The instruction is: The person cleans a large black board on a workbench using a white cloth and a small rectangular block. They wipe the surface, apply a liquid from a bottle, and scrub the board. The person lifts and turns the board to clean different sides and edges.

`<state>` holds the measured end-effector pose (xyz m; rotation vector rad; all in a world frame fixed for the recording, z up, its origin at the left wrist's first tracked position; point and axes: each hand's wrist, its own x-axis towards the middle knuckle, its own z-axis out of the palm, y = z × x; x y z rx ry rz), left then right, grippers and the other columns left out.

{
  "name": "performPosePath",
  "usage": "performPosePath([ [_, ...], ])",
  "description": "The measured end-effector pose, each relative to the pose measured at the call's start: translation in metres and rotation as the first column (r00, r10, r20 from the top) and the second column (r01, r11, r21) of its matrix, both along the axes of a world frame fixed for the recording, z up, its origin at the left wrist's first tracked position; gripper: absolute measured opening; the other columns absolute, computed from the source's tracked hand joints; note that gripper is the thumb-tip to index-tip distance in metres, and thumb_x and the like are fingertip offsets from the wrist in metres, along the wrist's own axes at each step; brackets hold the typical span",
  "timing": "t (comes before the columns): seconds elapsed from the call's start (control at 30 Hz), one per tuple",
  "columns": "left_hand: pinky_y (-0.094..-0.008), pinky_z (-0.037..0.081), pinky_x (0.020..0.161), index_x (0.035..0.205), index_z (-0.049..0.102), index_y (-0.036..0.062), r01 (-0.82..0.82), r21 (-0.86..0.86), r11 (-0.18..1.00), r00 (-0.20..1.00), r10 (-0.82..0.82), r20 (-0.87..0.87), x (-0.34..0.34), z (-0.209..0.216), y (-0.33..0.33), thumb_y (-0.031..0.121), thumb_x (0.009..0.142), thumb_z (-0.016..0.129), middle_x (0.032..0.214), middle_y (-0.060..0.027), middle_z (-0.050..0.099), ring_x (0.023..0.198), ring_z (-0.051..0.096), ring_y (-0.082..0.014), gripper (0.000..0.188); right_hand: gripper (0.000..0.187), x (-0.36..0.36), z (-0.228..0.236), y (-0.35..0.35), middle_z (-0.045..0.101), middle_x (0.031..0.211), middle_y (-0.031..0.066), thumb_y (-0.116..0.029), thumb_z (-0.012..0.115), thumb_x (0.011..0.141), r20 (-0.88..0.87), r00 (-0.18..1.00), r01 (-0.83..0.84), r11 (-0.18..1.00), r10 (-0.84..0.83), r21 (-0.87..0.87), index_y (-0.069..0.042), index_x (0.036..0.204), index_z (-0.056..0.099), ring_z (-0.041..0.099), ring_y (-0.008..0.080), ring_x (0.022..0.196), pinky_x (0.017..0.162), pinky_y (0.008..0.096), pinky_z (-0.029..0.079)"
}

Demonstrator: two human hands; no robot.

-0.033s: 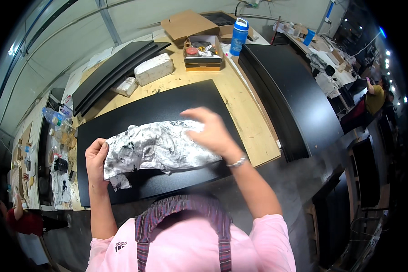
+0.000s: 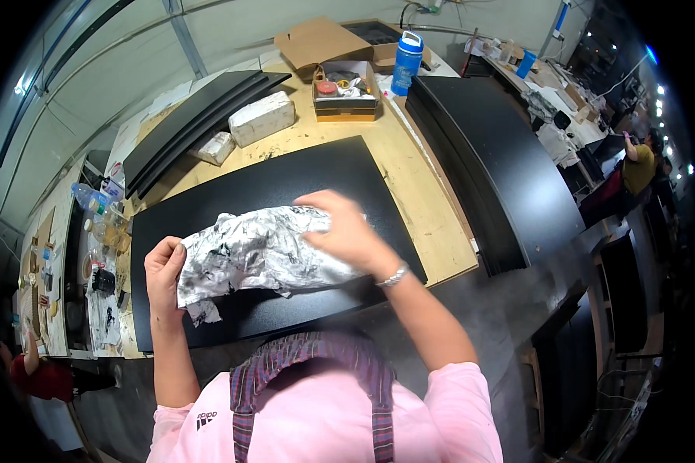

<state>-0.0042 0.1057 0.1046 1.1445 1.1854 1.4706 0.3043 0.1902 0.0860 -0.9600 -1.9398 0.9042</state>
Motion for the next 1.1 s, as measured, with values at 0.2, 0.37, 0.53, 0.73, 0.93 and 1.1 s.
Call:
performPosePath([
  [0.2,-0.0178,0.020,0.049,0.085,0.063,0.0006,-0.032,0.050,0.998,0.995,0.037,-0.093,-0.001,0.019,-0.022,0.013,0.093,0.065,0.066,0.0084,0.050,0.055,0.034,0.0015,0.015,0.043,-0.033,-0.022,0.011,0.065,0.113,0.0174,-0.015,0.073,0.075,0.211,0.977,-0.017,0.986,-0.019,0.168,-0.001,0.115,0.066,0.063,0.0325,0.107,0.096,0.0360,0.049],
  [0.37,-0.0177,0.027,0.054,0.086,0.063,0.0002,-0.160,0.047,0.986,0.970,0.166,-0.179,-0.020,0.022,-0.057,0.012,0.093,0.065,0.070,0.0069,0.052,0.061,0.040,0.0003,0.014,0.026,-0.054,-0.026,0.018,0.068,0.084,0.0165,-0.014,0.071,0.078,0.188,0.943,-0.236,0.951,0.273,-0.200,0.006,0.095,0.069,0.066,0.0317,0.079,0.074,0.0369,0.052],
  [0.53,-0.0192,0.038,0.063,0.089,0.064,-0.0013,-0.427,0.093,0.899,0.831,0.431,-0.351,-0.060,0.014,-0.095,0.007,0.093,0.064,0.078,0.0036,0.058,0.071,0.050,-0.0037,0.009,0.015,-0.080,-0.019,0.021,0.061,0.072,0.0019,-0.015,0.065,0.083,-0.237,0.825,-0.562,0.701,0.513,-0.439,0.000,0.082,0.066,0.055,0.0118,0.068,0.061,0.0284,0.044],
  [0.73,-0.0412,0.043,0.099,0.114,0.062,-0.0003,-0.329,0.379,0.865,0.371,0.488,-0.790,-0.043,0.025,-0.125,0.006,0.077,0.070,0.120,-0.0153,0.061,0.114,0.056,-0.0325,0.039,0.013,-0.136,0.010,-0.007,0.055,0.077,-0.0023,-0.012,0.057,0.086,-0.741,0.600,-0.800,0.242,0.303,-0.549,-0.001,0.082,0.060,0.048,0.0065,0.072,0.064,0.0233,0.039],
  [0.93,-0.0363,0.045,0.098,0.128,0.054,-0.0072,-0.331,0.114,0.937,0.810,0.344,-0.475,-0.023,-0.040,-0.126,0.014,0.082,0.074,0.118,-0.0186,0.063,0.111,0.059,-0.0260,0.055,0.019,-0.203,0.003,-0.028,0.065,0.091,0.0062,-0.011,0.055,0.086,-0.872,0.450,-0.893,0.115,0.195,-0.435,0.003,0.097,0.063,0.061,0.0148,0.085,0.080,0.0262,0.048],
  [1.1,-0.0259,0.050,0.080,0.112,0.064,-0.0066,-0.241,-0.108,0.965,0.953,0.256,0.164,-0.093,-0.044,-0.145,0.002,0.080,0.069,0.098,-0.0090,0.069,0.086,0.064,-0.0117,0.033,0.016,-0.245,0.001,-0.017,0.066,0.088,0.0062,-0.018,0.057,0.087,-0.748,0.576,-0.816,0.175,0.329,-0.551,-0.002,0.088,0.062,0.062,0.0135,0.081,0.071,0.0287,0.052],
])
